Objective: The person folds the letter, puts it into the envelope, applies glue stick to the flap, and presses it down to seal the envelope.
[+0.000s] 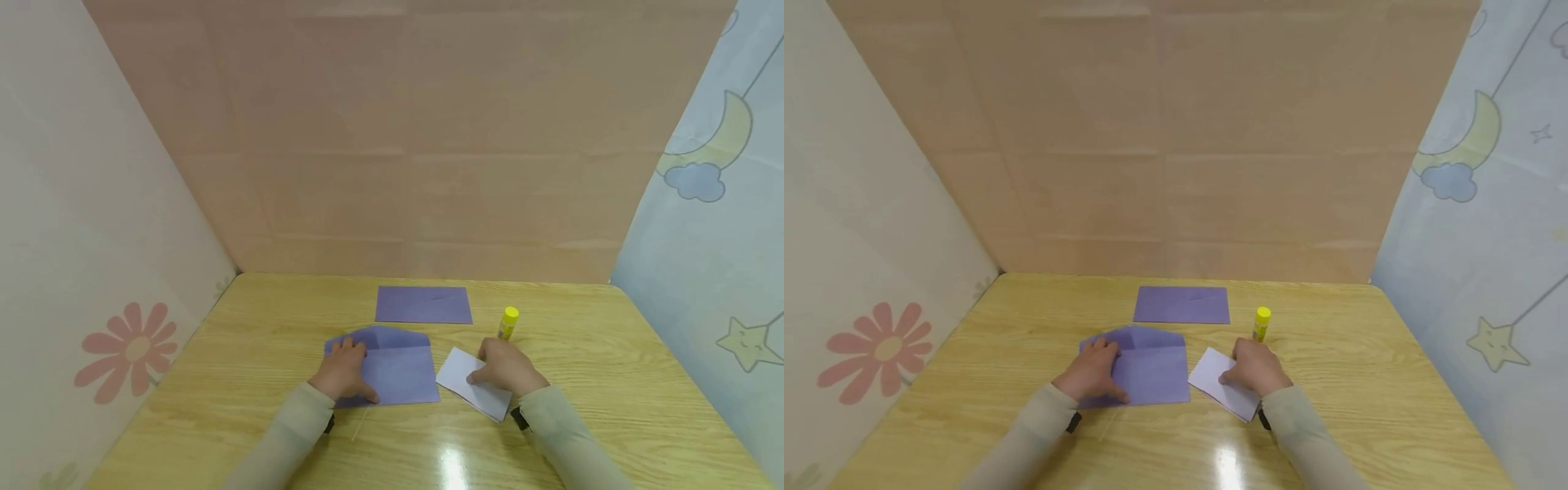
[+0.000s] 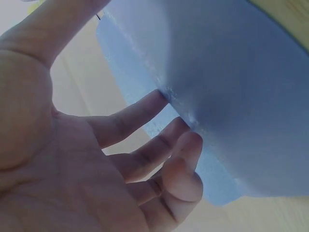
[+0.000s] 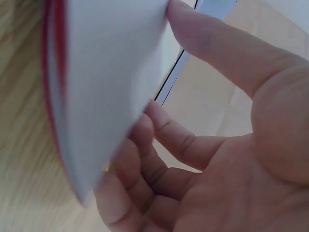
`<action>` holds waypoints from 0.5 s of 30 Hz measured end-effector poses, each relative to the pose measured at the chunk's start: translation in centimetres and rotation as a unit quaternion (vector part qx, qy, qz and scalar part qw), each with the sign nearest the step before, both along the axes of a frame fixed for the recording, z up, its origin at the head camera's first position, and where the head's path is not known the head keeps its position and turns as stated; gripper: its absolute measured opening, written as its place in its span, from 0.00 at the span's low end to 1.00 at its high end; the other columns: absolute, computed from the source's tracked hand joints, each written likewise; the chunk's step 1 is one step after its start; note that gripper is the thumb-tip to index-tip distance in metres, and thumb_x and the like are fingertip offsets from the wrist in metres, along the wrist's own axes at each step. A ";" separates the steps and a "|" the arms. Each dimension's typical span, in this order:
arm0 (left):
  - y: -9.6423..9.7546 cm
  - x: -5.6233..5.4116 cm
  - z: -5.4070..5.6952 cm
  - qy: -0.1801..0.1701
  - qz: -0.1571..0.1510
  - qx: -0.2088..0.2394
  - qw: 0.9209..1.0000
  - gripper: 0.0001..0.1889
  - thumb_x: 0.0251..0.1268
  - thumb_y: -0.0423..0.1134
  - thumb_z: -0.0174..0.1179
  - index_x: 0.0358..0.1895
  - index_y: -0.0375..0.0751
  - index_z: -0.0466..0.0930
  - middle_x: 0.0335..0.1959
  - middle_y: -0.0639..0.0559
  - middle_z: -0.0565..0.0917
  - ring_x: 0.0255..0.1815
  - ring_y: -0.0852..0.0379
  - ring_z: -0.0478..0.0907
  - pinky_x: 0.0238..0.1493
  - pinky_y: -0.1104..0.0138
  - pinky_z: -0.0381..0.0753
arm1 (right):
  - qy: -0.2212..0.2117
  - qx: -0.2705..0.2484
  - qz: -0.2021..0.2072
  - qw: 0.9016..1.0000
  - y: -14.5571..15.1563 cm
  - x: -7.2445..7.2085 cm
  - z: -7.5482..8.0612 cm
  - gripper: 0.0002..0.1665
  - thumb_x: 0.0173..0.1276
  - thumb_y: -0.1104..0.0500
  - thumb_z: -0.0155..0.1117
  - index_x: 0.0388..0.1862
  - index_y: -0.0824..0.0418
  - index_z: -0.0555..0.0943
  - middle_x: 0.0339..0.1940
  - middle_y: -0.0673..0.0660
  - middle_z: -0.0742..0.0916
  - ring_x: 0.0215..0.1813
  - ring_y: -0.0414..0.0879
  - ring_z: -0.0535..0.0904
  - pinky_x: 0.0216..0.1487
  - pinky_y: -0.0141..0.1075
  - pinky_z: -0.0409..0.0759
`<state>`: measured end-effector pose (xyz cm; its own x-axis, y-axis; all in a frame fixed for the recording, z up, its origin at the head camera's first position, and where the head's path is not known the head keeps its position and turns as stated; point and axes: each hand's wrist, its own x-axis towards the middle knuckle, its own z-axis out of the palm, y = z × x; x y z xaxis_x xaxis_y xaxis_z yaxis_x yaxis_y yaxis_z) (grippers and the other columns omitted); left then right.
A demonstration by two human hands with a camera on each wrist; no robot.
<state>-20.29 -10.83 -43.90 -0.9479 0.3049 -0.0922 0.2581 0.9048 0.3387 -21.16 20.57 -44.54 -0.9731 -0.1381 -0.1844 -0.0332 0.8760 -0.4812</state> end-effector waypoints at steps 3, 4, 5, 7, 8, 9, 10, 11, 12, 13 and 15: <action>0.1 0.0 -0.1 0.003 -0.001 0.004 1.000 0.42 0.29 0.51 0.86 0.50 0.33 0.76 0.49 0.39 0.73 0.55 0.38 0.69 0.51 0.46 0.77 | -0.004 -0.007 -0.008 1.000 0.0 0.2 0.2 0.22 0.51 0.57 0.81 0.37 0.66 0.79 0.32 0.56 0.82 0.33 0.49 0.77 0.31 0.40 0.77; 0.2 0.0 -0.2 0.004 -0.002 0.004 1.000 0.43 0.29 0.51 0.86 0.51 0.33 0.76 0.50 0.39 0.73 0.55 0.37 0.69 0.52 0.46 0.77 | -0.005 -0.010 -0.011 1.000 0.0 0.2 0.3 0.20 0.52 0.58 0.80 0.35 0.66 0.79 0.31 0.55 0.82 0.32 0.49 0.76 0.31 0.40 0.77; 0.2 0.1 -0.3 0.006 -0.002 0.003 1.000 0.43 0.29 0.51 0.86 0.51 0.33 0.75 0.50 0.39 0.73 0.56 0.37 0.68 0.52 0.46 0.77 | -0.004 -0.009 -0.013 1.000 0.0 0.3 0.4 0.19 0.53 0.58 0.79 0.34 0.65 0.78 0.30 0.55 0.81 0.32 0.49 0.76 0.30 0.40 0.76; 0.2 0.1 -0.4 0.013 -0.002 0.000 1.000 0.43 0.29 0.51 0.86 0.50 0.33 0.75 0.50 0.39 0.73 0.57 0.36 0.68 0.52 0.46 0.77 | -0.003 -0.007 -0.014 1.000 0.1 0.4 0.7 0.15 0.55 0.60 0.77 0.32 0.64 0.78 0.29 0.55 0.81 0.32 0.49 0.76 0.30 0.39 0.76; 0.2 0.1 -0.5 0.016 -0.003 -0.001 1.000 0.43 0.29 0.51 0.86 0.50 0.33 0.75 0.50 0.39 0.73 0.57 0.36 0.68 0.52 0.46 0.77 | -0.001 -0.004 -0.013 1.000 0.1 0.5 0.9 0.13 0.56 0.60 0.75 0.32 0.64 0.78 0.29 0.55 0.81 0.32 0.49 0.76 0.30 0.39 0.76; 0.2 0.1 -0.5 0.018 -0.003 -0.001 1.000 0.43 0.29 0.51 0.86 0.50 0.33 0.75 0.50 0.39 0.73 0.57 0.36 0.68 0.52 0.46 0.77 | 0.001 -0.002 -0.013 1.000 0.1 0.5 1.1 0.12 0.57 0.61 0.74 0.31 0.63 0.78 0.29 0.55 0.81 0.32 0.49 0.76 0.29 0.39 0.76; 0.2 0.2 -0.6 0.021 -0.003 -0.001 1.000 0.43 0.28 0.51 0.86 0.50 0.33 0.75 0.49 0.40 0.73 0.57 0.35 0.68 0.52 0.46 0.77 | 0.002 -0.001 -0.013 1.000 0.2 0.6 1.3 0.11 0.59 0.61 0.73 0.31 0.63 0.78 0.29 0.55 0.81 0.32 0.49 0.76 0.29 0.39 0.76; 0.2 0.2 -0.6 0.025 -0.004 -0.001 1.000 0.43 0.28 0.51 0.87 0.50 0.33 0.75 0.49 0.40 0.73 0.57 0.35 0.68 0.52 0.46 0.77 | 0.008 0.000 -0.010 1.000 0.2 0.6 1.6 0.10 0.60 0.61 0.72 0.31 0.63 0.78 0.29 0.55 0.81 0.31 0.49 0.76 0.29 0.39 0.75; 0.1 0.2 -0.6 0.028 -0.005 0.001 1.000 0.43 0.28 0.51 0.87 0.49 0.33 0.74 0.49 0.40 0.73 0.57 0.35 0.68 0.52 0.46 0.77 | 0.015 -0.001 -0.007 1.000 0.2 0.6 1.8 0.10 0.62 0.61 0.71 0.32 0.63 0.78 0.29 0.55 0.81 0.31 0.48 0.76 0.28 0.39 0.75; 0.1 0.2 -0.7 0.031 -0.006 0.002 1.000 0.43 0.27 0.51 0.87 0.49 0.33 0.74 0.48 0.40 0.73 0.57 0.35 0.68 0.52 0.46 0.77 | 0.023 -0.003 -0.003 1.000 0.3 0.6 2.1 0.09 0.63 0.61 0.70 0.32 0.63 0.78 0.28 0.55 0.80 0.30 0.48 0.75 0.28 0.38 0.74; 0.1 0.3 -0.6 0.037 -0.007 0.005 0.999 0.43 0.27 0.51 0.87 0.49 0.34 0.74 0.48 0.41 0.73 0.57 0.34 0.68 0.51 0.46 0.78 | 0.043 -0.007 -0.003 0.999 0.2 0.7 2.8 0.08 0.65 0.61 0.68 0.34 0.63 0.78 0.26 0.54 0.78 0.29 0.47 0.73 0.26 0.38 0.72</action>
<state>-20.03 -10.73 -44.54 -0.9476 0.3190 -0.0187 0.2957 0.8976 0.3269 -20.44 20.78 -41.74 -0.9859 -0.1348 -0.0989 -0.0697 0.8691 -0.4897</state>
